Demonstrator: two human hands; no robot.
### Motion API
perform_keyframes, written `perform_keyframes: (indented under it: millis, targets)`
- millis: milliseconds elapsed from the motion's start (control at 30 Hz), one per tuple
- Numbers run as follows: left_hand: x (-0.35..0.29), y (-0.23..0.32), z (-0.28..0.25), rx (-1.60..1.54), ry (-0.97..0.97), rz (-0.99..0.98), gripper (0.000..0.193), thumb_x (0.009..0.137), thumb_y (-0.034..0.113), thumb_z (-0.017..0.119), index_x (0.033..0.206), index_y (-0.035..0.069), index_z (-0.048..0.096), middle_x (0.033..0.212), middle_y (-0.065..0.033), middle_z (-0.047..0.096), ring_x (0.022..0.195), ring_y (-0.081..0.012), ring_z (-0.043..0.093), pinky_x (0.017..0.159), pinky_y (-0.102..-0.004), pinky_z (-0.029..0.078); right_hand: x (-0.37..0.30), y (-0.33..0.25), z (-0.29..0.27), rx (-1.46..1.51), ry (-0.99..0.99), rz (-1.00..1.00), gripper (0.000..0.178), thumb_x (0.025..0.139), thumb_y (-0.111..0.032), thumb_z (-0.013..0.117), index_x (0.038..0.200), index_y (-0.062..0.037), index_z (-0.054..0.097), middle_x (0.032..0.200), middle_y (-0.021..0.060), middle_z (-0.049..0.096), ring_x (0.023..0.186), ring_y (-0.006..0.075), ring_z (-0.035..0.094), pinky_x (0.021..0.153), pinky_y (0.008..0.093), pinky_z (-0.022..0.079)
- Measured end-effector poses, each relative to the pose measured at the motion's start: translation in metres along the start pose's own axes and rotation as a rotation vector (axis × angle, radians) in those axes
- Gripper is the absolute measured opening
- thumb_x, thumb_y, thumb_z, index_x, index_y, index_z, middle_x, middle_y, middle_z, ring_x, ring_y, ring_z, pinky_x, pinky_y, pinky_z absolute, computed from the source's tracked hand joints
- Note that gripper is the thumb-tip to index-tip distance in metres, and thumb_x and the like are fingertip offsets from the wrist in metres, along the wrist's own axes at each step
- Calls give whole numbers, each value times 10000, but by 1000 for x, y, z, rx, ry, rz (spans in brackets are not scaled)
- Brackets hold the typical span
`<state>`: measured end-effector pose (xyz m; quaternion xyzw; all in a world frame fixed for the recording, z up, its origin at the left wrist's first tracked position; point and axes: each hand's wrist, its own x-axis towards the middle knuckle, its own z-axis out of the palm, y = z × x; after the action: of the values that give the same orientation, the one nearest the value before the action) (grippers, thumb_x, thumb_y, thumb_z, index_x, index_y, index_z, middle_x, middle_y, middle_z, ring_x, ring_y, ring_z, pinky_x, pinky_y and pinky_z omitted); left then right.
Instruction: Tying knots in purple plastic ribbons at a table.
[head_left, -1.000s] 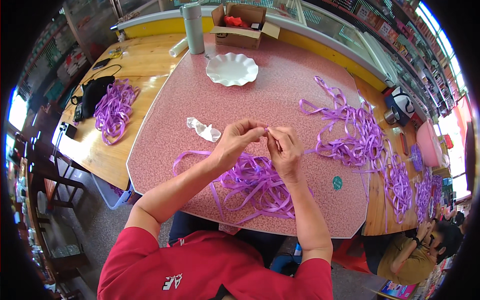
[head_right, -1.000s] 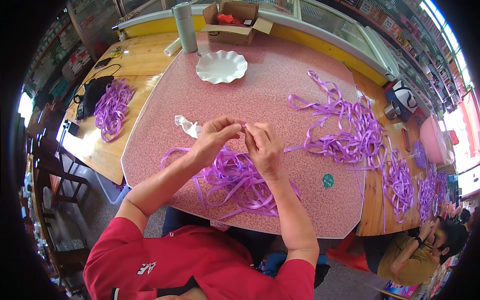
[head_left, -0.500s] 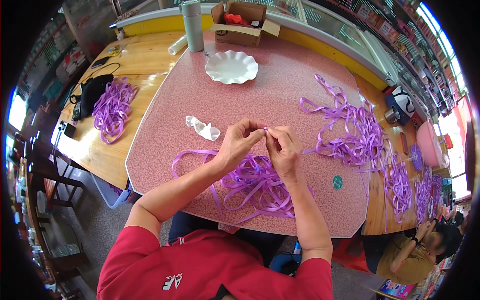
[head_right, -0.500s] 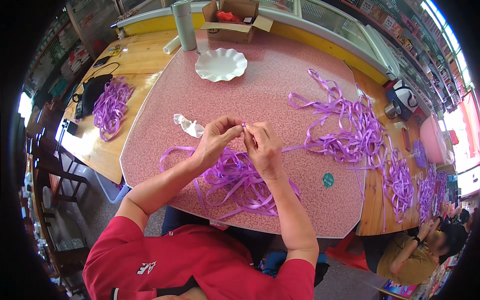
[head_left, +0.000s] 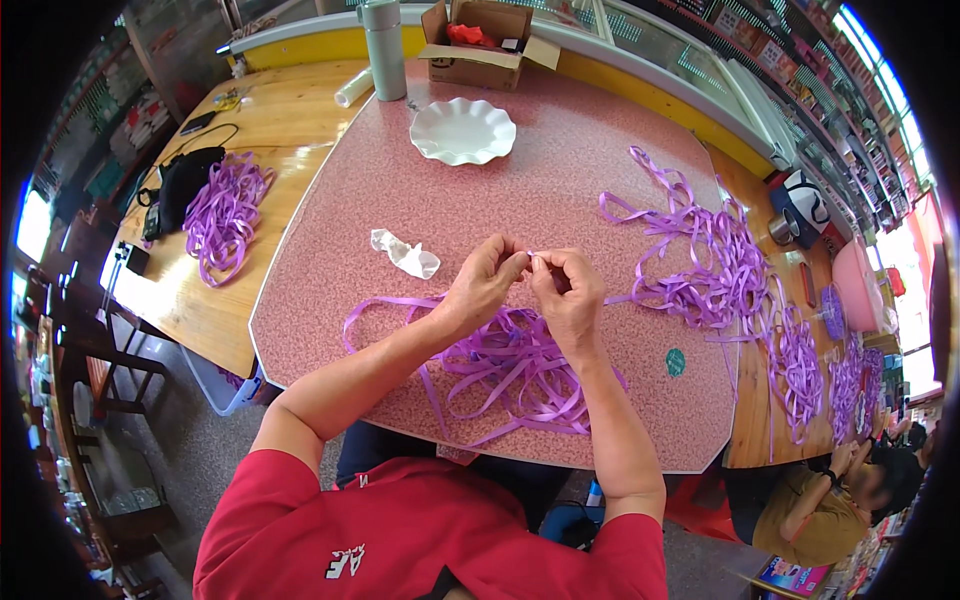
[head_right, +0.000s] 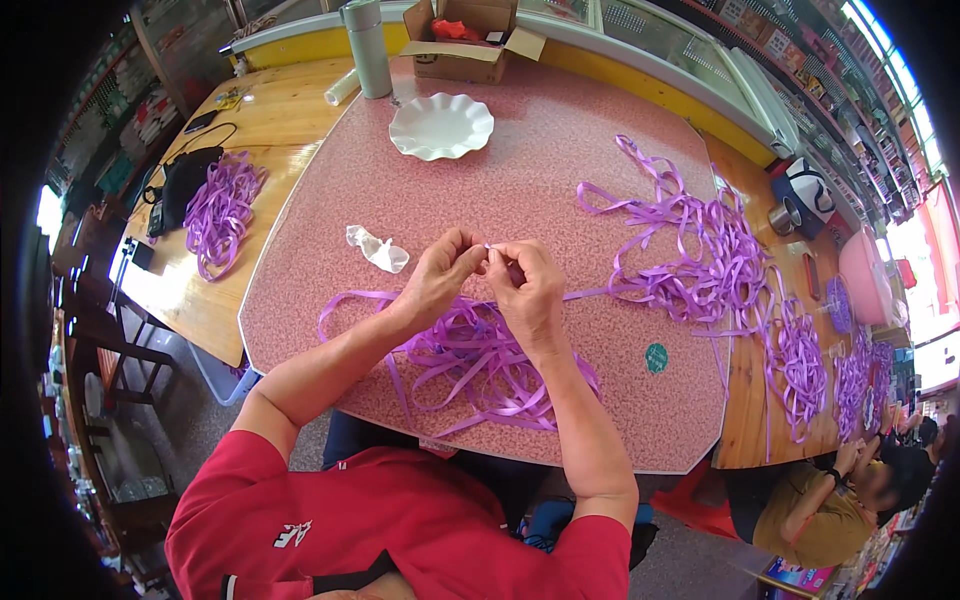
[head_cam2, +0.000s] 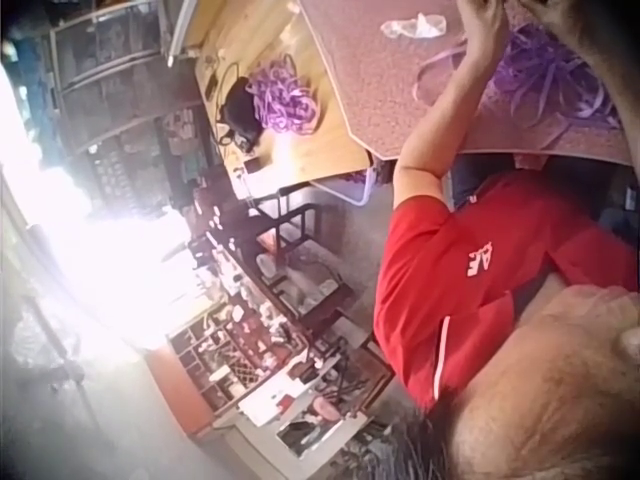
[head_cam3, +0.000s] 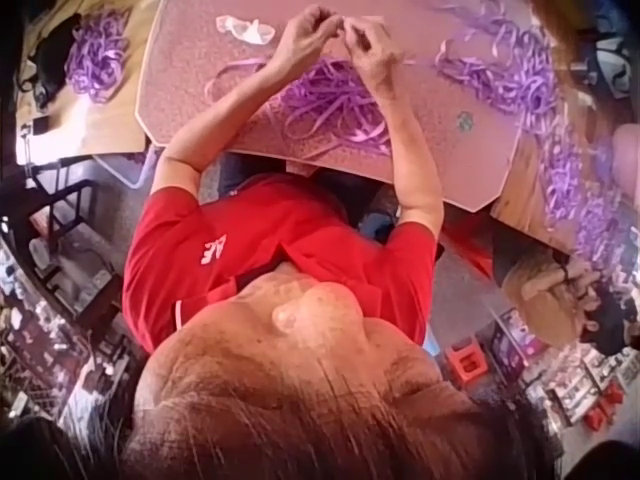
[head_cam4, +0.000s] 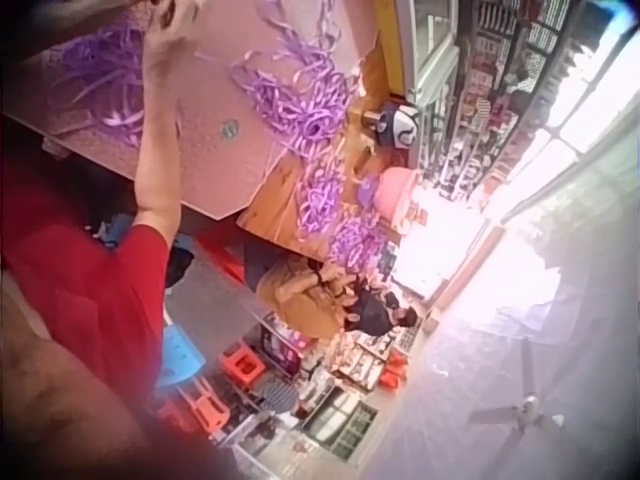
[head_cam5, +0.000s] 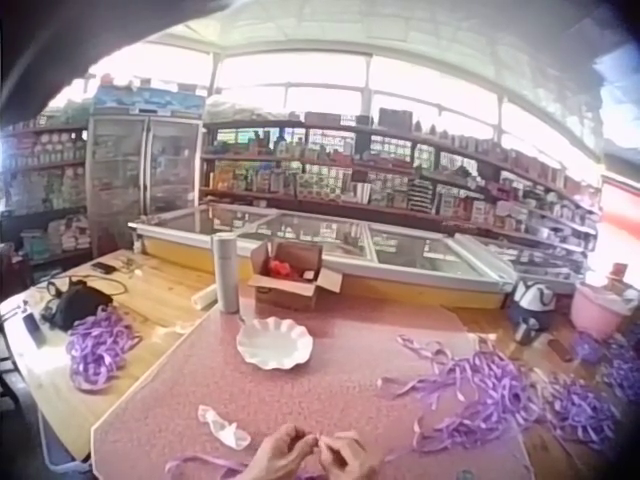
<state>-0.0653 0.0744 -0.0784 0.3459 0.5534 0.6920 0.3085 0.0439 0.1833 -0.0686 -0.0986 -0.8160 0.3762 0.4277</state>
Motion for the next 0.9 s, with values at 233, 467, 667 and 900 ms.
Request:
perform_keyframes:
  millis: [233, 467, 667, 900]
  targets:
    - [-2, 0, -5, 200, -83, 85, 130, 1026, 142, 533, 1057, 16, 528, 947, -10, 539, 906, -97, 523, 826, -255, 459, -1, -8, -2, 465, -55, 430, 80, 940, -120, 644, 921, -43, 654, 693, -55, 543, 575, -2, 450, 486, 170, 350]
    - [-2, -4, 2, 51, -15, 252, 107, 988, 35, 565, 1083, 14, 523, 986, -37, 543, 919, -110, 536, 822, -268, 467, 8, -13, -11, 881, -113, 811, 83, 935, -136, 643, 948, -56, 658, 742, -34, 577, 536, 6, 424, 435, 165, 330]
    - [-1, 7, -6, 596, 70, 689, 286, 854, -42, 671, 1112, 69, 613, 1012, -109, 581, 949, -245, 601, 798, -335, 485, 8, -2, -14, 1198, -138, 1002, 126, 935, -164, 644, 904, -42, 637, 797, -8, 590, 549, 19, 398, 410, 152, 312]
    - [3, 13, -17, 868, 75, 936, 373, 755, -2, 716, 1102, 97, 623, 1033, -91, 565, 980, -301, 570, 855, -427, 446, 10, 2, -14, 1374, -236, 1083, 162, 943, -172, 634, 862, -36, 599, 736, -22, 526, 558, 20, 387, 403, 155, 302]
